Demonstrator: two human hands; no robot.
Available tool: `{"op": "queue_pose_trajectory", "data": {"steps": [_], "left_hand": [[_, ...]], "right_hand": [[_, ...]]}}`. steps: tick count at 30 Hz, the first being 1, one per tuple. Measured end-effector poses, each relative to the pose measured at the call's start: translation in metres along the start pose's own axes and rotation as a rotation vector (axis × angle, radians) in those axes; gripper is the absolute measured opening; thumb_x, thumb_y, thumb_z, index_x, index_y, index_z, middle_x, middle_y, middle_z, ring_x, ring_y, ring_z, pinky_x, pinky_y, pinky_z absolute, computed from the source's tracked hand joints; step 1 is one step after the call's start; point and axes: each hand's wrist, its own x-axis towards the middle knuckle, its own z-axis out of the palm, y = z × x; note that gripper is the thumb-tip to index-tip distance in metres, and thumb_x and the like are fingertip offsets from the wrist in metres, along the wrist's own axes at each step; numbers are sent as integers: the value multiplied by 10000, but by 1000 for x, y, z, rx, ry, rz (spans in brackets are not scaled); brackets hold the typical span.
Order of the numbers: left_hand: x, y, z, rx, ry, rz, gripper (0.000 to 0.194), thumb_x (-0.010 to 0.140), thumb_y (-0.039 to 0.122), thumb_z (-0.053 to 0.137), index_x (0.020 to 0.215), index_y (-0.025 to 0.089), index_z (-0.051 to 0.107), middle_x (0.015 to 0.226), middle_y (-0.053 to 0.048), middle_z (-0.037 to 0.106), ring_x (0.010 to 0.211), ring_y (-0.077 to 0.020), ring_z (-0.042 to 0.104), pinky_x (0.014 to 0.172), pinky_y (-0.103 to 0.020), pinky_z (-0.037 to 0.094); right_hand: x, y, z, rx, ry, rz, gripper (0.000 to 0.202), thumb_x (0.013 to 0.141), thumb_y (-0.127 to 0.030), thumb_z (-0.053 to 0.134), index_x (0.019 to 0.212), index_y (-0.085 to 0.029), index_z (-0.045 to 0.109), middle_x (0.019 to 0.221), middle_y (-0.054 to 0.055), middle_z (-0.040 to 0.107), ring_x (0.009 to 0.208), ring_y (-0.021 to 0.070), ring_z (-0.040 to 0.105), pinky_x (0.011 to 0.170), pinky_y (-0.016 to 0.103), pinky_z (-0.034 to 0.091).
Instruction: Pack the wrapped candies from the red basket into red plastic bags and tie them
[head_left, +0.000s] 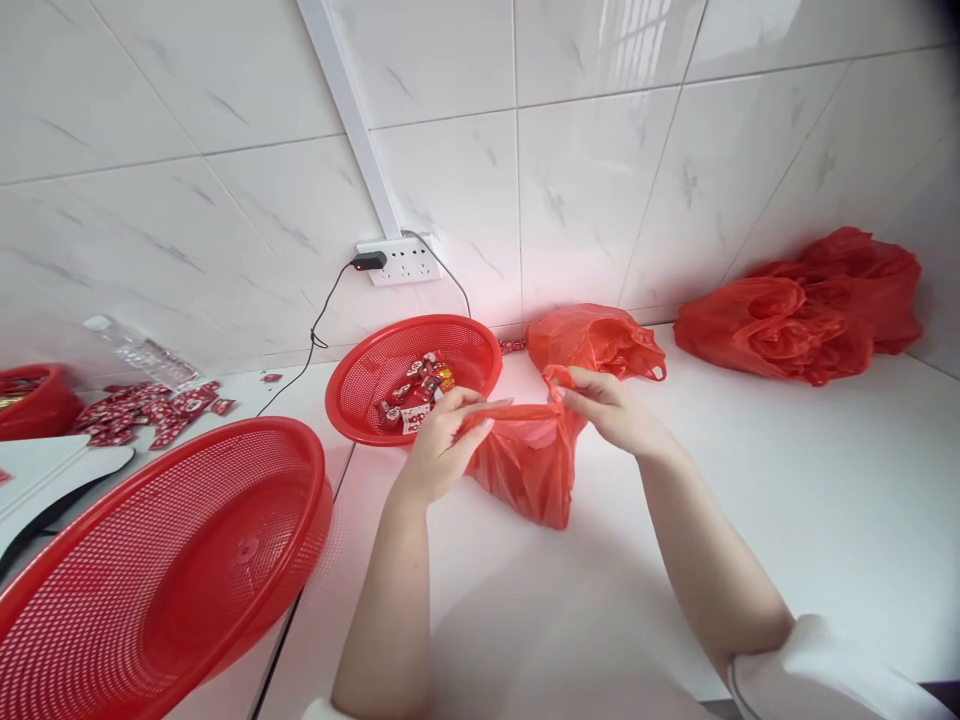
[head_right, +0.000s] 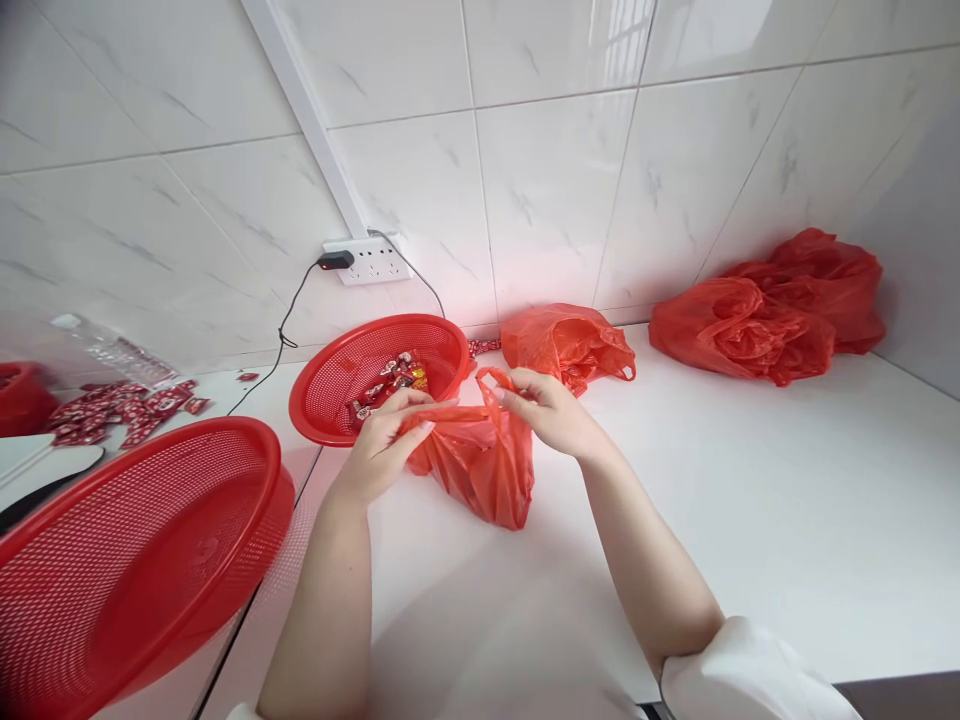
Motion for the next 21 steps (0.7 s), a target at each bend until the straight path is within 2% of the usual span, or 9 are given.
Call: {"op": "queue_pose_trajectory", "data": {"steps": [2, 4, 7, 9, 11, 13, 16, 17, 21], "left_hand": [[1, 0, 6, -170, 28, 99, 236, 912, 318, 498, 852, 182, 682, 1121, -82, 591, 1107, -228, 539, 1014, -356, 364], [2, -1, 12, -443, 24, 117, 317, 941, 344, 451, 737, 176, 626, 938, -80, 637, 986, -209, 596, 968, -362, 416], [3, -1, 19, -882, -63, 9, 413, 958, 431, 402, 622, 194, 436, 489, 31, 439, 465, -115, 482, 605, -279, 486], [2, 1, 20, -1023, -113, -103, 391, 944, 462, 432, 656, 198, 408, 434, 94, 253, 338, -61, 241, 407, -192, 330], [0, 4, 19, -969, -156, -211, 306, 924, 459, 488, 766, 197, 494, 480, 103, 242, 367, -45, 174, 375, -159, 210], [-4, 11, 20, -776, -217, -284, 243, 857, 417, 625, 975, 215, 558, 564, 82, 389, 437, -50, 302, 420, -159, 276], [-10, 25, 27, -511, -319, -273, 643, 663, 329, 824, 1224, 267, 515, 892, -2, 618, 743, -129, 568, 672, -251, 480], [-11, 30, 30, -460, -352, -242, 660, 651, 331, 830, 1234, 268, 527, 991, -26, 637, 868, -170, 596, 773, -299, 493], [-11, 44, 38, -469, -459, -166, 304, 895, 445, 555, 1055, 212, 667, 1020, -61, 679, 1028, -214, 601, 935, -352, 446]], "right_hand": [[-1, -3, -3, 74, 118, -48, 217, 885, -297, 475, 717, -193, 565, 896, 19, 585, 847, 162, 533, 709, 272, 404], [-4, -6, -7, 50, 248, -47, 234, 880, -267, 467, 691, -193, 584, 833, 13, 575, 795, 149, 523, 684, 265, 401], [-12, -10, -17, 68, 306, 61, 308, 898, -344, 496, 656, -188, 604, 610, -10, 486, 567, 114, 452, 533, 251, 366], [-17, -12, -23, 237, 246, 119, 353, 888, -406, 525, 625, -180, 591, 534, -25, 445, 424, 83, 371, 413, 240, 305], [-22, -15, -25, 437, 176, 116, 296, 855, -402, 583, 660, -180, 603, 554, -29, 490, 353, 65, 367, 349, 230, 294], [-25, -20, -21, 569, 101, 77, 164, 833, -348, 636, 777, -193, 638, 616, -30, 541, 381, 83, 486, 368, 225, 389], [-27, -27, -7, 611, -87, -22, 103, 853, -269, 646, 939, -214, 656, 728, -11, 606, 630, 145, 667, 585, 275, 551], [-28, -29, -2, 587, -153, -64, 104, 871, -259, 630, 958, -210, 659, 762, 2, 626, 702, 155, 680, 645, 292, 563], [-27, -33, 10, 391, -238, -180, 157, 919, -273, 575, 1051, -215, 639, 920, 43, 676, 832, 161, 668, 693, 293, 549]]}}
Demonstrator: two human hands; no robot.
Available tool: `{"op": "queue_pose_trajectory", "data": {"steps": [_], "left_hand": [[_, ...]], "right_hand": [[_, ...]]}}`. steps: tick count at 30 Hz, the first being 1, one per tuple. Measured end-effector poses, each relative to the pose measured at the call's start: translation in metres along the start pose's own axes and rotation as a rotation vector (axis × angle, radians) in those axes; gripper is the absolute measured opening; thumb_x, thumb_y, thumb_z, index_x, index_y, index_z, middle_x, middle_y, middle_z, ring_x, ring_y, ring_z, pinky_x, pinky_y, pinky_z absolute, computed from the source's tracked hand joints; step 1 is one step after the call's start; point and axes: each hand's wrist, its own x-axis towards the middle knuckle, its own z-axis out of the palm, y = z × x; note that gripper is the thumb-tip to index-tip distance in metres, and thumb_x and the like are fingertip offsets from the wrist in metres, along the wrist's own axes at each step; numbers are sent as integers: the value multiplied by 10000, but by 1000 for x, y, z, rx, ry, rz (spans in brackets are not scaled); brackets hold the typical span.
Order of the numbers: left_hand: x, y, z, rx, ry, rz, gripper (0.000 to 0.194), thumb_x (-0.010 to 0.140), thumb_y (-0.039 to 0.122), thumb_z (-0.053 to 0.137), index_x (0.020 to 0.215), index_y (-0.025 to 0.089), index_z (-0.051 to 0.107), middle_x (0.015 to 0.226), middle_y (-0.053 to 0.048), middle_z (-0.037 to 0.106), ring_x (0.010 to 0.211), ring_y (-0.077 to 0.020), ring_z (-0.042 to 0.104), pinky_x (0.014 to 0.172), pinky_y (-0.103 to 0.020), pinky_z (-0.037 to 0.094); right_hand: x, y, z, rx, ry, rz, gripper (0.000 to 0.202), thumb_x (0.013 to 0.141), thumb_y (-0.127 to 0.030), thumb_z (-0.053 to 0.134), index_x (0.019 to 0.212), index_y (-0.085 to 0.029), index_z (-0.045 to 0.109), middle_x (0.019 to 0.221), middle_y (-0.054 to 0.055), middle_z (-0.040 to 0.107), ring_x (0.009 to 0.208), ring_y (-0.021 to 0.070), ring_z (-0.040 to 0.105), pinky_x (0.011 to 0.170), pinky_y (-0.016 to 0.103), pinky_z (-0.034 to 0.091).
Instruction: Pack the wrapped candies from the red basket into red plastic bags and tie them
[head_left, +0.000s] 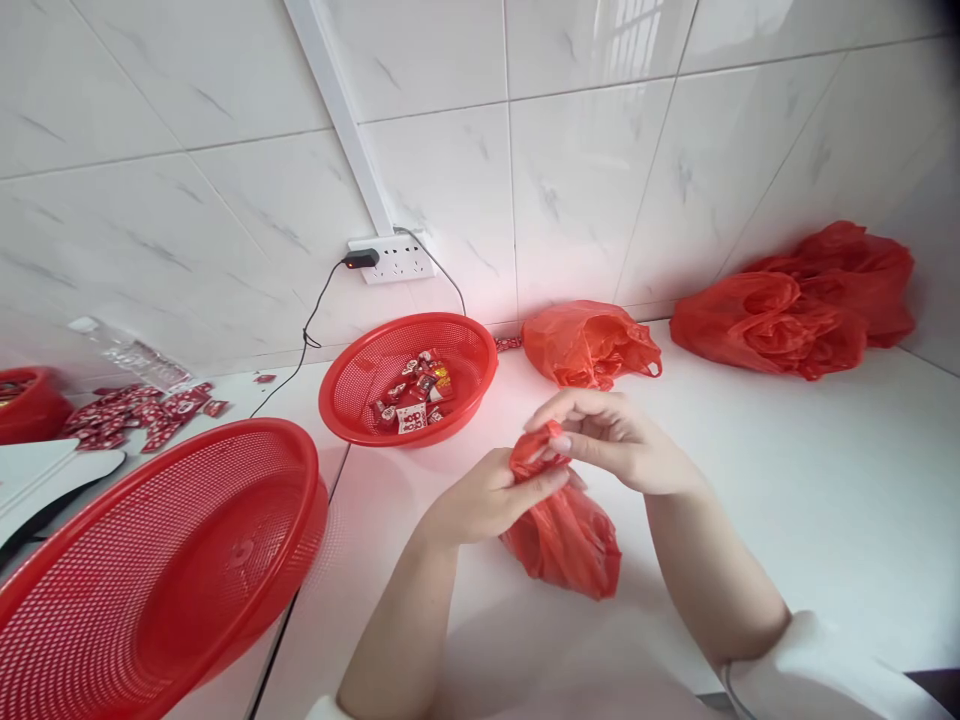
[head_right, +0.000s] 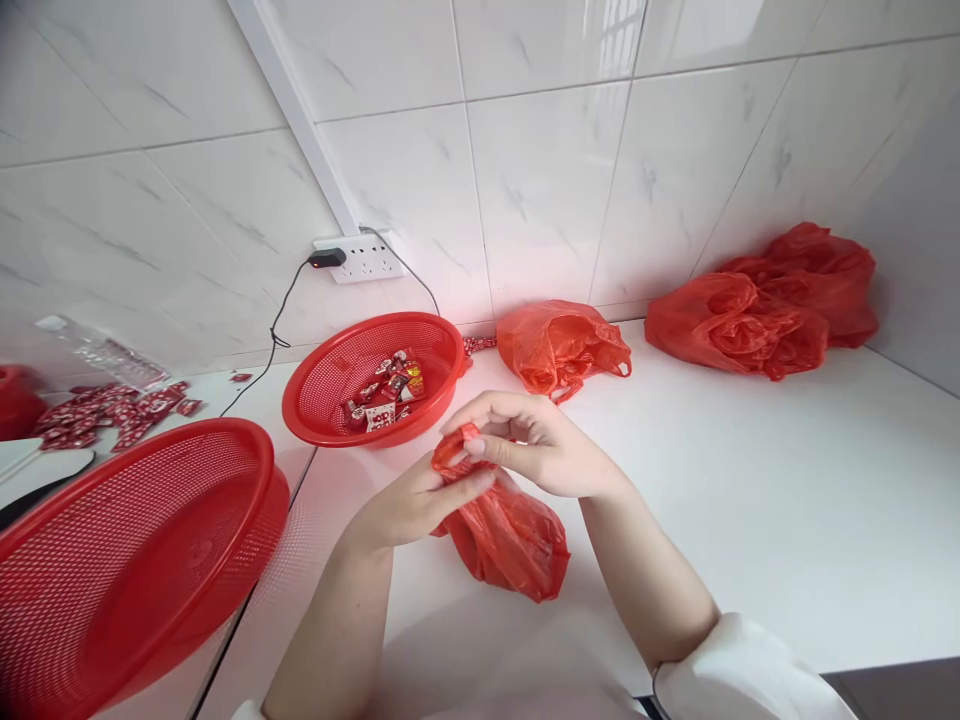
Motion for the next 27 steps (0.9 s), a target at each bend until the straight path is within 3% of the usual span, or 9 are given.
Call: {"op": "queue_pose_trajectory", "data": {"steps": [3, 7, 10, 13, 15, 17, 21, 24, 27], "left_hand": [[0, 0, 0, -118, 60, -104, 400, 940, 503, 439, 1008, 189, 677, 872, -61, 691, 775, -163, 622, 736, -295, 490], [-1, -10, -7, -232, 230, -243, 457, 906, 573, 452, 883, 168, 665, 534, 18, 536, 413, -77, 407, 433, -222, 351], [-1, -16, -14, -265, 268, -221, 457, 911, 564, 445, 867, 153, 640, 462, 26, 519, 345, -70, 359, 387, -220, 291], [-2, -17, -24, -282, 340, -185, 421, 921, 522, 465, 1004, 146, 636, 524, 1, 613, 350, -84, 429, 443, -240, 356], [-1, -18, -29, -308, 405, -149, 418, 923, 494, 485, 1090, 144, 641, 514, 4, 601, 429, -116, 517, 521, -256, 404], [1, -19, -32, -368, 422, -97, 414, 928, 468, 491, 1123, 139, 648, 500, -4, 578, 557, -159, 591, 586, -270, 425], [5, -21, -31, -517, 321, 13, 322, 936, 418, 477, 1020, 157, 646, 663, -32, 631, 595, -134, 573, 641, -276, 444], [4, -20, -29, -354, 249, 77, 327, 968, 420, 381, 887, 183, 592, 602, 19, 533, 505, -103, 487, 597, -261, 420], [2, -20, -27, 162, 348, 155, 264, 970, 364, 377, 853, 207, 554, 635, 14, 504, 598, -139, 497, 638, -277, 411]], "right_hand": [[2, 1, -3, -288, 123, -18, 251, 893, -309, 614, 1129, -226, 610, 1122, 66, 657, 1002, 185, 631, 822, 318, 515], [4, 3, -12, -397, 41, 117, 216, 921, -380, 549, 987, -194, 639, 809, 30, 677, 774, 160, 634, 723, 304, 504], [4, 6, -21, -393, 122, 135, 242, 912, -403, 549, 907, -180, 644, 800, 43, 654, 699, 148, 593, 651, 294, 499], [0, 6, -30, -434, 218, 138, 228, 885, -393, 587, 896, -175, 652, 814, 50, 649, 683, 142, 571, 631, 287, 491], [-3, 3, -34, -446, 139, 177, 198, 883, -360, 586, 866, -176, 656, 765, 38, 648, 660, 134, 573, 610, 271, 482], [-5, 1, -33, -458, -40, 252, 164, 879, -317, 580, 859, -180, 669, 726, 25, 650, 627, 126, 584, 550, 242, 462], [-2, 2, -26, -480, -357, 380, 152, 870, -256, 565, 907, -196, 700, 691, -5, 659, 538, 103, 599, 509, 220, 462], [2, 5, -23, -436, -408, 395, 174, 886, -288, 558, 946, -207, 699, 851, 11, 705, 649, 124, 671, 617, 242, 516], [5, 9, -25, -455, -248, 389, 242, 922, -371, 503, 948, -208, 679, 846, 17, 701, 658, 141, 677, 609, 264, 527]]}}
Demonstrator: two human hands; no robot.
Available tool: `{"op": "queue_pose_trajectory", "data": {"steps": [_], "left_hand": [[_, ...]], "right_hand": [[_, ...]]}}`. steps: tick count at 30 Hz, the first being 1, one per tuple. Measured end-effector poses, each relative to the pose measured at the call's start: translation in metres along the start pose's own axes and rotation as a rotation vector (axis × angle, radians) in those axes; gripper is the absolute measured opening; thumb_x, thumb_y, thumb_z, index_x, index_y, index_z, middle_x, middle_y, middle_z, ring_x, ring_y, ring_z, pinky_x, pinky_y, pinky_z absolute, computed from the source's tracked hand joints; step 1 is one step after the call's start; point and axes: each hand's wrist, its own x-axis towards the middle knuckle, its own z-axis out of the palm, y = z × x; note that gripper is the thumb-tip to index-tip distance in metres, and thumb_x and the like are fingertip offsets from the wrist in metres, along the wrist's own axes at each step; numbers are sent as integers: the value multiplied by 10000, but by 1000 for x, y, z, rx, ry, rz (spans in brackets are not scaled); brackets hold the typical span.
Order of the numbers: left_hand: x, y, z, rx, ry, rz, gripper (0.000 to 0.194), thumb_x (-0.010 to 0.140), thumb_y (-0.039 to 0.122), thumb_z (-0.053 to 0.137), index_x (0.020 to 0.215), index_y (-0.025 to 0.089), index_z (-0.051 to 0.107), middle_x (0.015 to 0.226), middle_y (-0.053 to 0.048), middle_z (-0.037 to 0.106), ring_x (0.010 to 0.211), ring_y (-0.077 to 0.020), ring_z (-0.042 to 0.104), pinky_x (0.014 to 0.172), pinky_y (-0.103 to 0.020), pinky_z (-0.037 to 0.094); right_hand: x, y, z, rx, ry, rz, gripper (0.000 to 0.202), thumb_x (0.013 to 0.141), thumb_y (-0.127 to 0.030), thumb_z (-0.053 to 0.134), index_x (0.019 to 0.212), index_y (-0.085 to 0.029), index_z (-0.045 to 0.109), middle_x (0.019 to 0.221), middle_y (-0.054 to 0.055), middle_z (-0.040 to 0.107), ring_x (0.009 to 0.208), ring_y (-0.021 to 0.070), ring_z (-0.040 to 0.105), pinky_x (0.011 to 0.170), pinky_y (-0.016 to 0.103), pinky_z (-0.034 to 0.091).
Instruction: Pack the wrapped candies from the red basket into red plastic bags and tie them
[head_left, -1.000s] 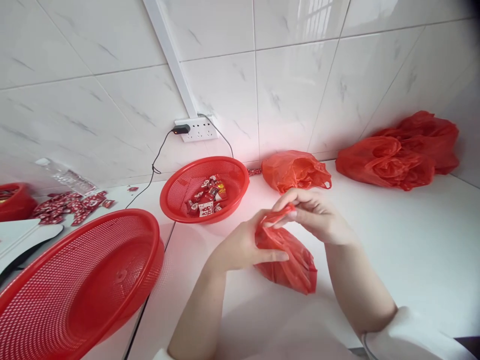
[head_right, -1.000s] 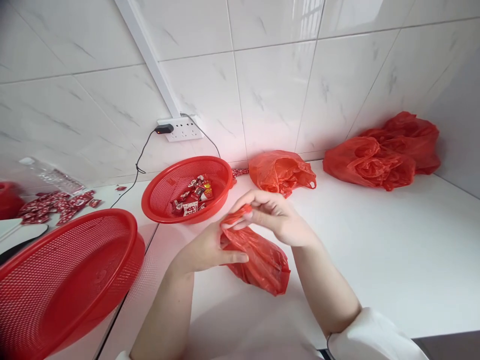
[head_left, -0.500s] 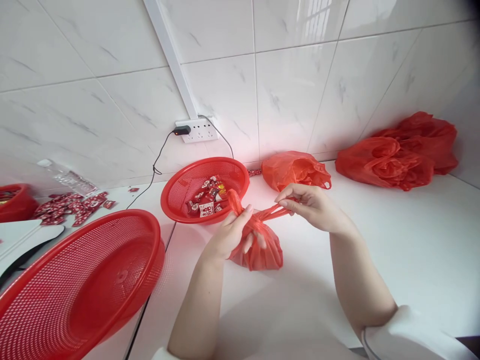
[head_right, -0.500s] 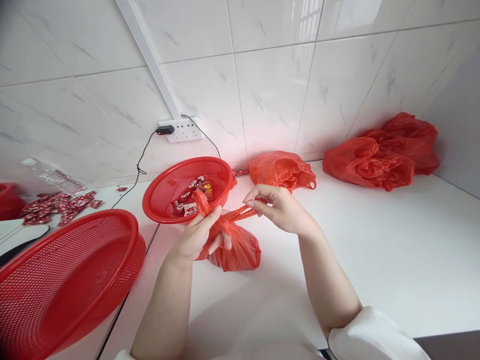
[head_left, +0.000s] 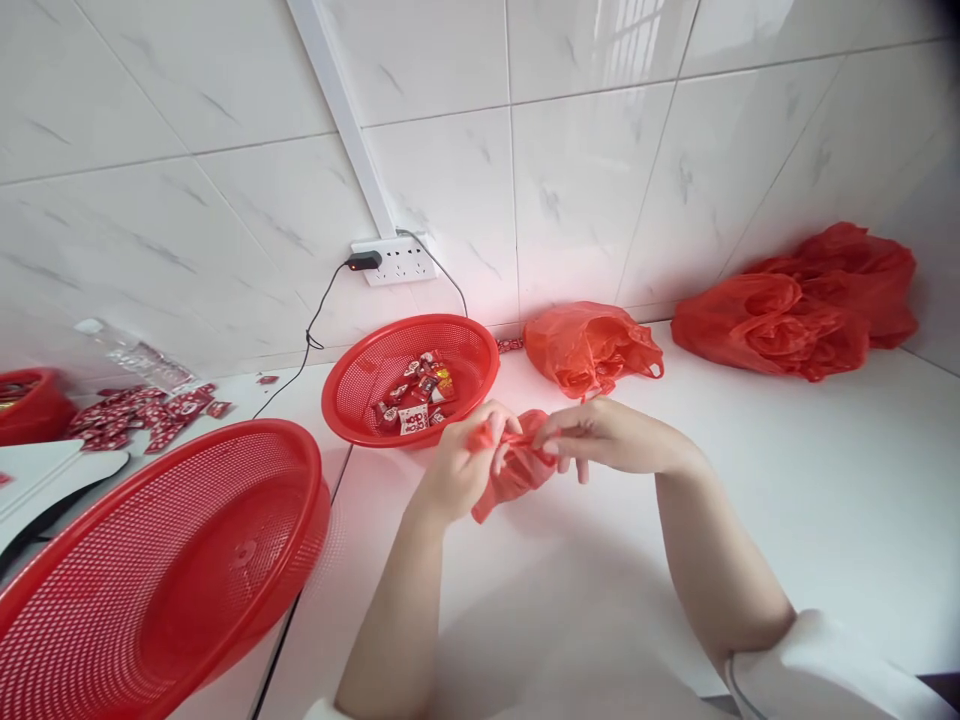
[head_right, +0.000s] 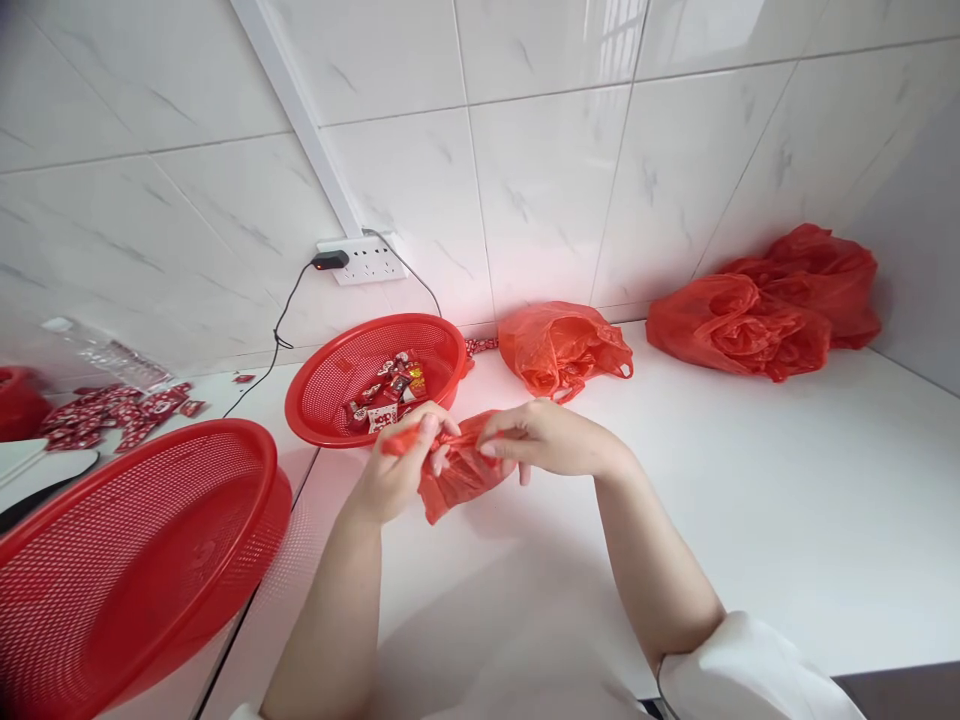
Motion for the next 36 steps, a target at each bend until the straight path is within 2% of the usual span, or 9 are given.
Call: {"op": "queue_pose_trajectory", "data": {"steps": [3, 6, 8, 14, 20, 24, 28, 32, 36], "left_hand": [[1, -2, 4, 388, 63, 234, 187, 953, 262, 405, 878, 208, 567, 880, -57, 584, 855, -195, 542, 789, -321, 420], [5, -5, 10, 329, 94, 383, 235, 973, 235, 357, 929, 199, 585, 979, -87, 580, 964, -206, 550, 861, -341, 431], [7, -8, 14, 220, 112, 396, 272, 986, 259, 343, 909, 197, 596, 959, -84, 589, 955, -200, 565, 861, -342, 445], [8, -11, 14, 48, 140, 356, 345, 993, 336, 345, 862, 185, 627, 933, -91, 629, 965, -213, 584, 854, -353, 458], [8, -17, 3, 248, 167, 347, 398, 994, 353, 321, 1062, 197, 682, 1158, -106, 584, 1091, -213, 559, 917, -347, 465], [7, -19, -12, 462, 179, 312, 402, 992, 327, 325, 1135, 222, 685, 1118, -80, 648, 1042, -196, 597, 942, -338, 456], [1, -17, -34, 664, 166, 269, 378, 980, 294, 354, 1139, 255, 694, 1088, -52, 698, 1018, -197, 620, 937, -345, 453], [-6, -16, -55, 687, 196, 101, 402, 977, 349, 352, 1122, 231, 707, 1140, -67, 696, 1060, -213, 623, 955, -336, 446], [-4, -17, -58, 671, 117, -60, 461, 985, 400, 305, 1086, 222, 718, 1140, -74, 705, 1068, -236, 624, 962, -344, 425]], "right_hand": [[4, 3, 1, -49, 241, 6, 255, 931, -382, 481, 929, -206, 665, 803, 17, 690, 664, 150, 665, 667, 305, 532], [11, 6, 6, -28, 414, -70, 260, 914, -372, 515, 1089, -225, 639, 1120, 66, 671, 964, 204, 653, 858, 384, 518], [16, 8, 9, 41, 429, -118, 342, 902, -377, 543, 1216, -246, 584, 1287, 84, 596, 1117, 230, 593, 947, 435, 482], [25, 15, 10, 441, 317, -186, 266, 860, -332, 627, 1081, -187, 597, 868, 37, 648, 805, 158, 622, 791, 359, 516], [15, 16, -2, 768, 374, -172, 191, 824, -373, 653, 932, -229, 590, 699, -26, 522, 746, 151, 598, 796, 347, 494], [4, 17, -14, 701, 526, -135, 263, 845, -491, 591, 908, -236, 585, 548, -55, 399, 572, 151, 525, 653, 335, 483], [-9, 19, -26, 493, 676, -19, 450, 865, -633, 482, 980, -216, 606, 510, -23, 495, 482, 159, 509, 535, 319, 440], [-20, 23, -38, 389, 870, 86, 586, 854, -721, 392, 973, -204, 640, 496, 2, 525, 435, 154, 496, 479, 304, 418], [-21, 27, -40, 323, 1027, 92, 508, 861, -665, 459, 904, -203, 667, 473, -16, 471, 425, 137, 444, 466, 292, 399]]}}
